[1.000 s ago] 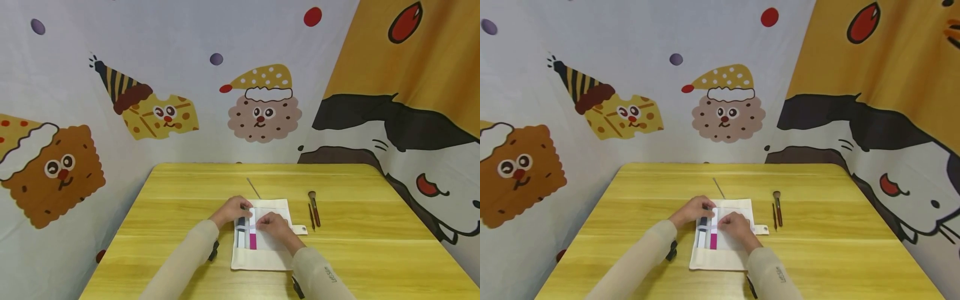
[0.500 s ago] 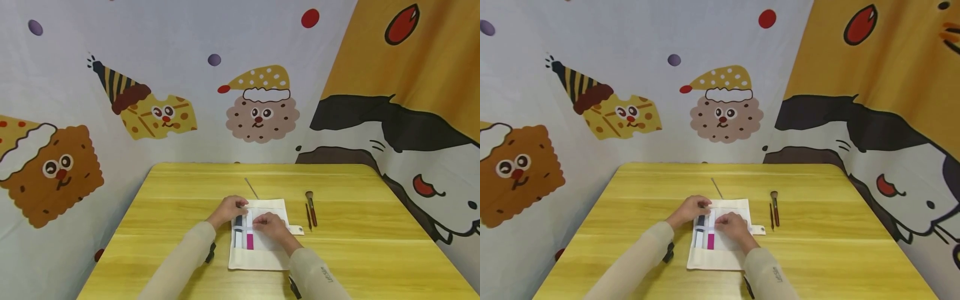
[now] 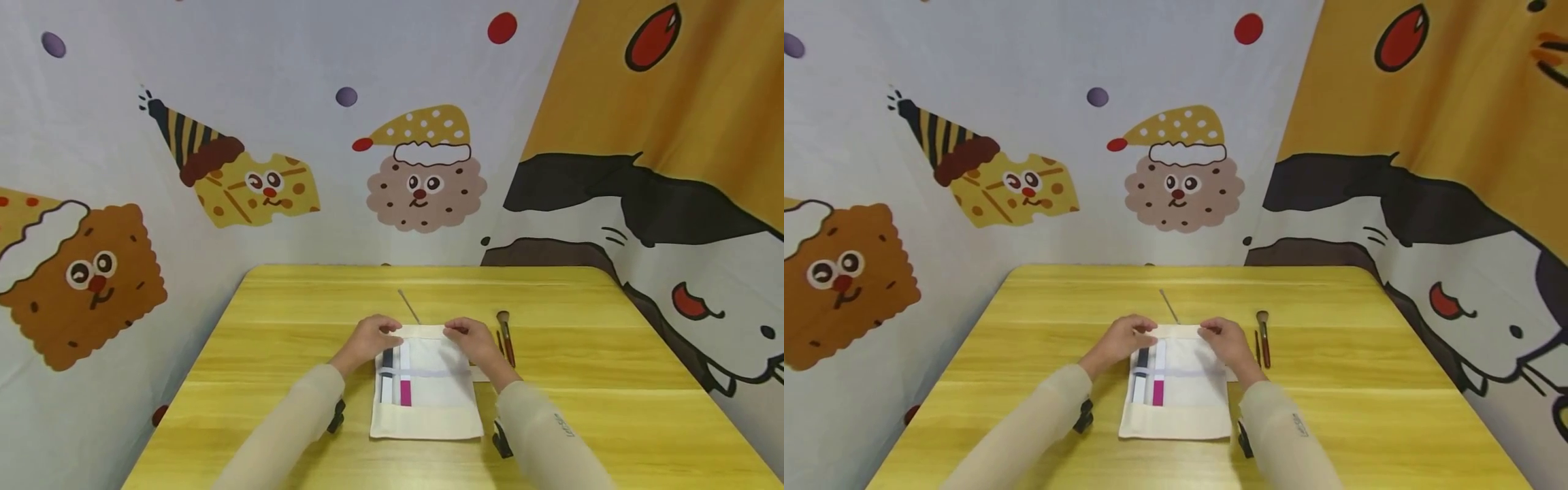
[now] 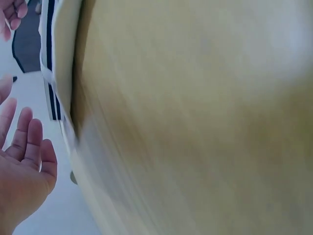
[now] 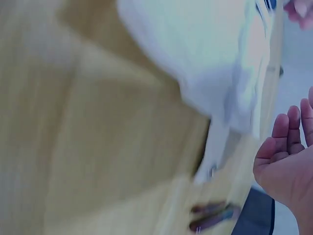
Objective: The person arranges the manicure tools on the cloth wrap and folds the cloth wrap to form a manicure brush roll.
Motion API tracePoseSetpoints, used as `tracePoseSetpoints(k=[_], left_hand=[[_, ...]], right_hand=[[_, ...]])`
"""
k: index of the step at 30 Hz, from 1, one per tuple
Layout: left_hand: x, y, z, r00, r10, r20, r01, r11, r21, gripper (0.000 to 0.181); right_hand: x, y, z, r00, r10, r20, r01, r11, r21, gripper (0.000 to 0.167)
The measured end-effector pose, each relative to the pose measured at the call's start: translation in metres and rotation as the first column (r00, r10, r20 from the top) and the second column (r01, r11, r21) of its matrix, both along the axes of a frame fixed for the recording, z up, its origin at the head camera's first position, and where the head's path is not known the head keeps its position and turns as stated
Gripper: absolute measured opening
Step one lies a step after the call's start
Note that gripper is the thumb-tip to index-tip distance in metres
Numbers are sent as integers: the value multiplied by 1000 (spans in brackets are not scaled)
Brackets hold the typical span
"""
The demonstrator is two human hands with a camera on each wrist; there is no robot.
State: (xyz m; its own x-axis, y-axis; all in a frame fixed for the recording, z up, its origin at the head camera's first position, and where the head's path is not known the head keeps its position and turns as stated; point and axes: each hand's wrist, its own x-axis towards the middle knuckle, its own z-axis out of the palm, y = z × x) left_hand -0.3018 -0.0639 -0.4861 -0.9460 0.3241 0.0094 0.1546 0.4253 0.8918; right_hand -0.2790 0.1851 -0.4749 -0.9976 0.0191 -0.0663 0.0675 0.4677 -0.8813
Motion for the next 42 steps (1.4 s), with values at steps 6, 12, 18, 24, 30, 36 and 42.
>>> tracePoseSetpoints(k=[6,12,18,24,30,36,42], left_hand=[[12,11,2,999,-39,-31,38,999,-9,26],[22,23,-2,995,-85,-46,84,996,-35,24],[27,28,-7,986,-144,-83,138,988,-75,23],[29,27,-13,977,-158,-144,138,981,-139,18],[28,27,-19,972,-157,-177,117,970,-214,15],[30,30,-18,957,-188,-220,112,942,-316,13],[33,30,-17,947,-209,-244,105,919,-379,11]], right_hand=[[-7,39,9,1000,-23,-20,23,999,30,37],[-10,72,13,993,-117,-2,117,993,32,44],[-11,89,16,982,-190,13,190,982,-5,45],[-14,98,9,974,-225,38,225,974,-19,47],[-16,104,2,966,-253,52,255,967,-28,50],[-12,108,-3,963,-255,91,261,964,-57,54],[-12,105,-9,961,-249,120,258,964,-67,58]])
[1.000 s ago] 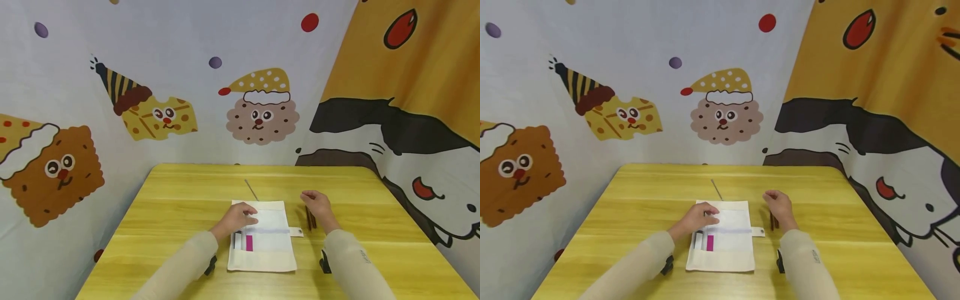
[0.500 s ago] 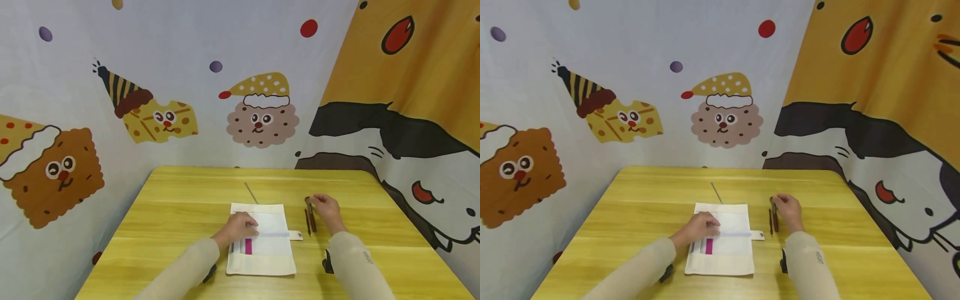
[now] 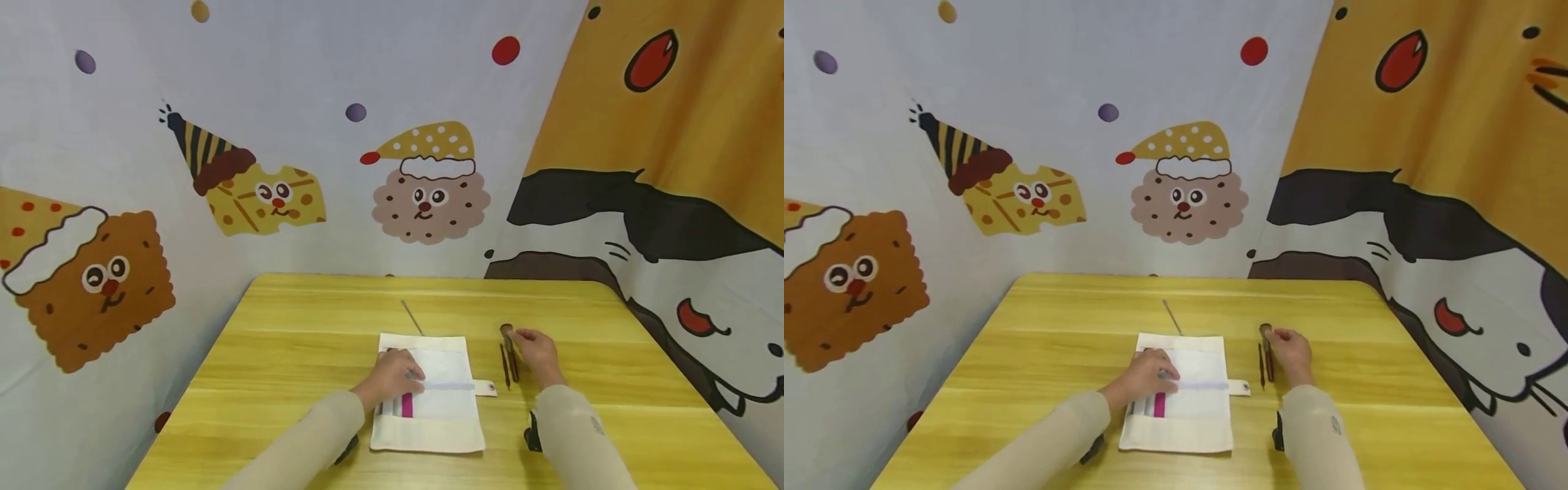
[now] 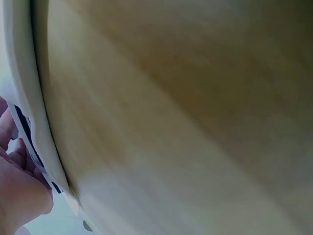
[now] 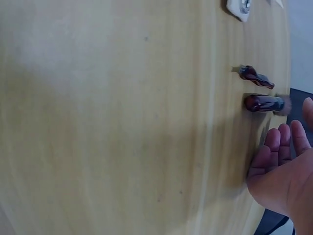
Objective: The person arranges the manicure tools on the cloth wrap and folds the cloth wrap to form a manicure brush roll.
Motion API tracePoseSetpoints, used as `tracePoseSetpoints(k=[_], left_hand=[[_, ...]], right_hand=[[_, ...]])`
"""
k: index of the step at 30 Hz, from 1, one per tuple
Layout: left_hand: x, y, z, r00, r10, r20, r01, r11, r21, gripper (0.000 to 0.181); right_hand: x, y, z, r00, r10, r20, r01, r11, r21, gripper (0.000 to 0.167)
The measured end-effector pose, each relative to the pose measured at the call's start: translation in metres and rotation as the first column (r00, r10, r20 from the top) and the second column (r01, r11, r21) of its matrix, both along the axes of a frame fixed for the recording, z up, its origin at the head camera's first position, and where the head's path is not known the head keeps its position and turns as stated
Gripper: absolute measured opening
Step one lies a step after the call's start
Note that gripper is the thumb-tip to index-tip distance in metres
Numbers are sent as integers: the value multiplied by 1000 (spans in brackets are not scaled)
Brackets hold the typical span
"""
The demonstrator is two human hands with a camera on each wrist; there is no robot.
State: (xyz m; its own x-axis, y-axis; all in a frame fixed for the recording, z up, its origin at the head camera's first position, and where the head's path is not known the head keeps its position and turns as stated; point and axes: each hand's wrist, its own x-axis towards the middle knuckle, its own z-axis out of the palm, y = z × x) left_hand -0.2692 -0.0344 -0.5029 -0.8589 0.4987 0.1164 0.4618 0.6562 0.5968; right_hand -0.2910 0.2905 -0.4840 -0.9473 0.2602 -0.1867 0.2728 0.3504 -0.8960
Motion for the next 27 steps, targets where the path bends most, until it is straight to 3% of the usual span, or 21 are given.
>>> tracePoseSetpoints(k=[8,15,27], left_hand=[[-1,3,-4,1000,3,-11,-4,999,-52,7],[-2,3,-6,998,-1,-57,-4,996,-84,5],[-2,3,-6,999,0,-36,-3,996,-88,5]], right_hand=[[-2,3,-13,999,-31,-15,32,998,61,55],[0,-8,-20,995,-53,-84,64,989,132,53],[-2,-17,-24,992,-100,-79,114,972,203,48]])
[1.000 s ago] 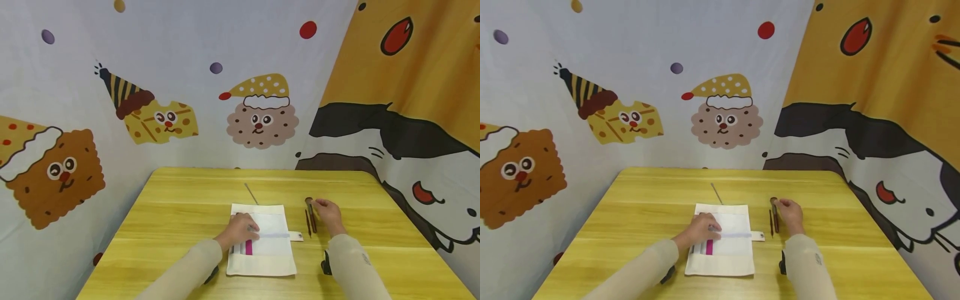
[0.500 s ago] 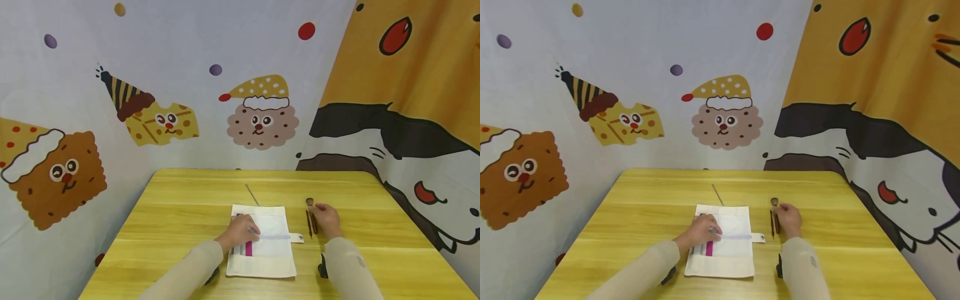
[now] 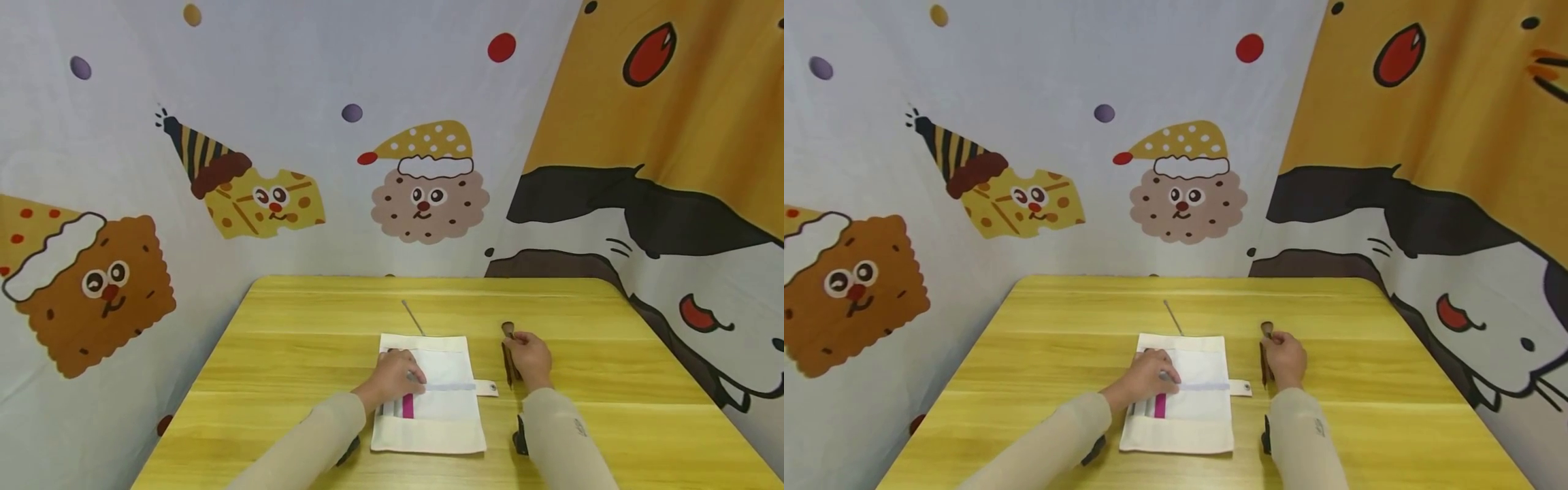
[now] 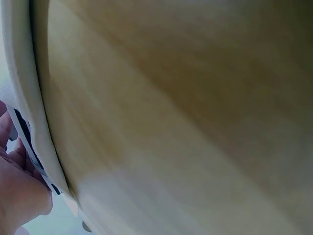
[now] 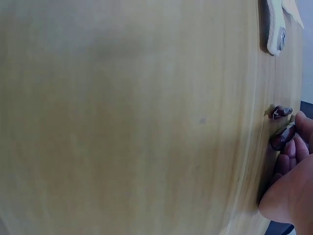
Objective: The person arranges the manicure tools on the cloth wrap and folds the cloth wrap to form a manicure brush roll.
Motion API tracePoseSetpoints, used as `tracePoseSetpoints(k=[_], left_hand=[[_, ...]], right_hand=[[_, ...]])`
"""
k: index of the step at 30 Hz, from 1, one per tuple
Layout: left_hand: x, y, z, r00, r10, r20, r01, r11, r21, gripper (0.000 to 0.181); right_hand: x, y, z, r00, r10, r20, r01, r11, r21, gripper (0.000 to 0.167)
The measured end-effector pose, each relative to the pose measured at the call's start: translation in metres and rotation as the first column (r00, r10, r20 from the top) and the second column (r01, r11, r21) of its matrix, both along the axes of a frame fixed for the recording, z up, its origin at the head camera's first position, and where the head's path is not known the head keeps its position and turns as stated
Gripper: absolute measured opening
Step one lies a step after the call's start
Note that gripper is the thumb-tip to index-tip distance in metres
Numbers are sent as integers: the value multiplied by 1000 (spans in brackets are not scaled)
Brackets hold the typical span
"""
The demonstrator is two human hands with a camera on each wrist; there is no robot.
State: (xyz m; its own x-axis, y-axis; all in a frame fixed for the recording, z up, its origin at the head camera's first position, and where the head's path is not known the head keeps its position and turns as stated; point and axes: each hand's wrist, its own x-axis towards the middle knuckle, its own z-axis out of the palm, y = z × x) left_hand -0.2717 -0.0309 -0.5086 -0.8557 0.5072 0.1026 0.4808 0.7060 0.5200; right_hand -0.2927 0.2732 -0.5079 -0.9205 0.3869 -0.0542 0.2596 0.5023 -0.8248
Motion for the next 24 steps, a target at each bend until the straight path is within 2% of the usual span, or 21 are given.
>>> tracePoseSetpoints(k=[9,15,21,24], left_hand=[[3,0,4,1000,-4,6,4,1000,5,5],[2,1,3,1000,6,18,-6,1000,6,5],[2,2,3,1000,11,22,-11,1000,0,5],[3,1,4,1000,9,19,-9,1000,7,6]], right_hand=[[0,-1,2,1000,5,29,-6,999,51,47],[-4,0,6,999,16,52,-20,997,77,45],[-8,-2,9,1000,7,17,-8,998,65,40],[-11,-2,9,1000,-11,-13,11,1000,29,39]])
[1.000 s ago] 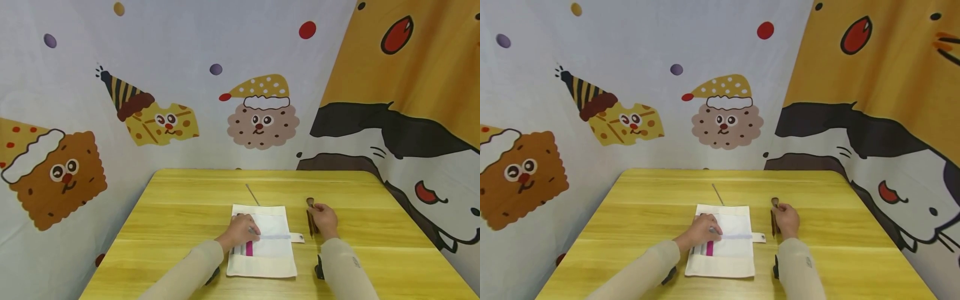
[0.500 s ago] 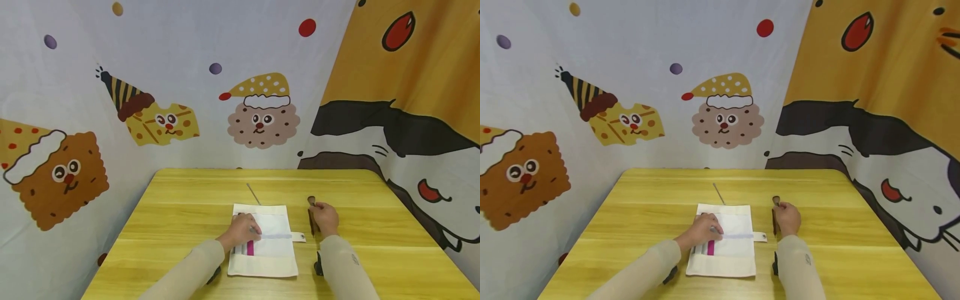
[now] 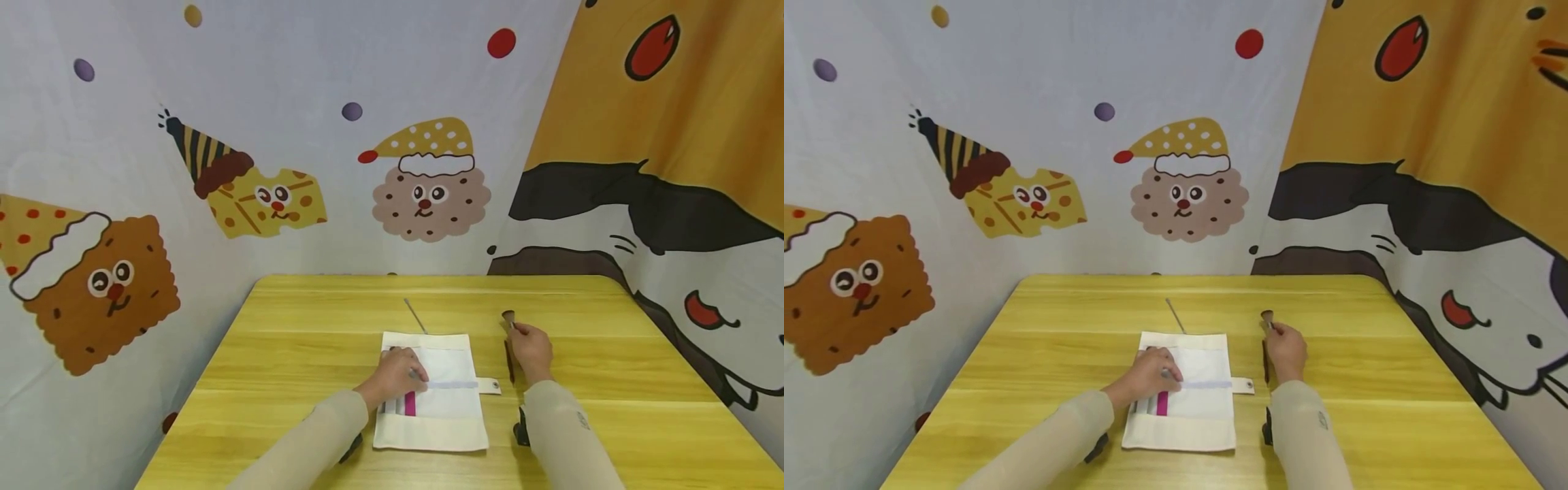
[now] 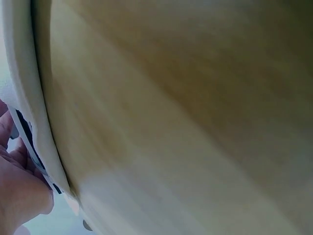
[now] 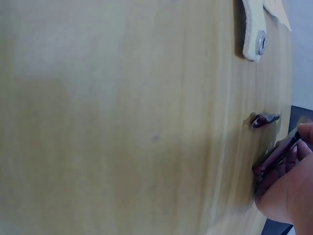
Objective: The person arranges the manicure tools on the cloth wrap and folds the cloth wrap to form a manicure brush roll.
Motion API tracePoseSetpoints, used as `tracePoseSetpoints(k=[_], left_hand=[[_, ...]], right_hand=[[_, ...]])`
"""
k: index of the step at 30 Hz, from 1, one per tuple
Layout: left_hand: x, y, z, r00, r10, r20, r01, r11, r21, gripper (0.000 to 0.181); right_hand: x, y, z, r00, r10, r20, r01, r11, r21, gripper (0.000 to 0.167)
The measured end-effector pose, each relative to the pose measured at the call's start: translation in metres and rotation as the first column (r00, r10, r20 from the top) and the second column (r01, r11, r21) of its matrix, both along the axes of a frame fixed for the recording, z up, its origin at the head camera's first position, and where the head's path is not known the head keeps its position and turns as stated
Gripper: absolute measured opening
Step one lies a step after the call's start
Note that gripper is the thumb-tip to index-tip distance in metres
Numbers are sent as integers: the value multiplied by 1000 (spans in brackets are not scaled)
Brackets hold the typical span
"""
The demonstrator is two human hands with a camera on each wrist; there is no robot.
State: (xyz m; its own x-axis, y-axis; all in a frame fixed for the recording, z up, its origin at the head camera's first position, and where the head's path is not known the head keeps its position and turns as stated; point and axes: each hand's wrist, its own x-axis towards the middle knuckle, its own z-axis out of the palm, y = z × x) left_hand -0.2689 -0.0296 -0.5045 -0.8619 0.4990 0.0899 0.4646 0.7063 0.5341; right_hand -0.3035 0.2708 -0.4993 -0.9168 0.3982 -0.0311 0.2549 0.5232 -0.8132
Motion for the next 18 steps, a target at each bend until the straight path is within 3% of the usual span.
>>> tracePoseSetpoints(k=[6,12,18], left_hand=[[0,-1,-1,1000,-1,4,1,1000,11,6],[0,-4,1,1000,-13,4,13,1000,20,7],[1,-3,3,1000,-26,11,25,999,35,7]], right_hand=[[-8,-5,12,999,14,-39,-20,987,-160,41],[-23,-18,29,995,56,-86,-84,929,-361,47],[-26,-32,42,985,155,-76,-173,880,-442,54]])
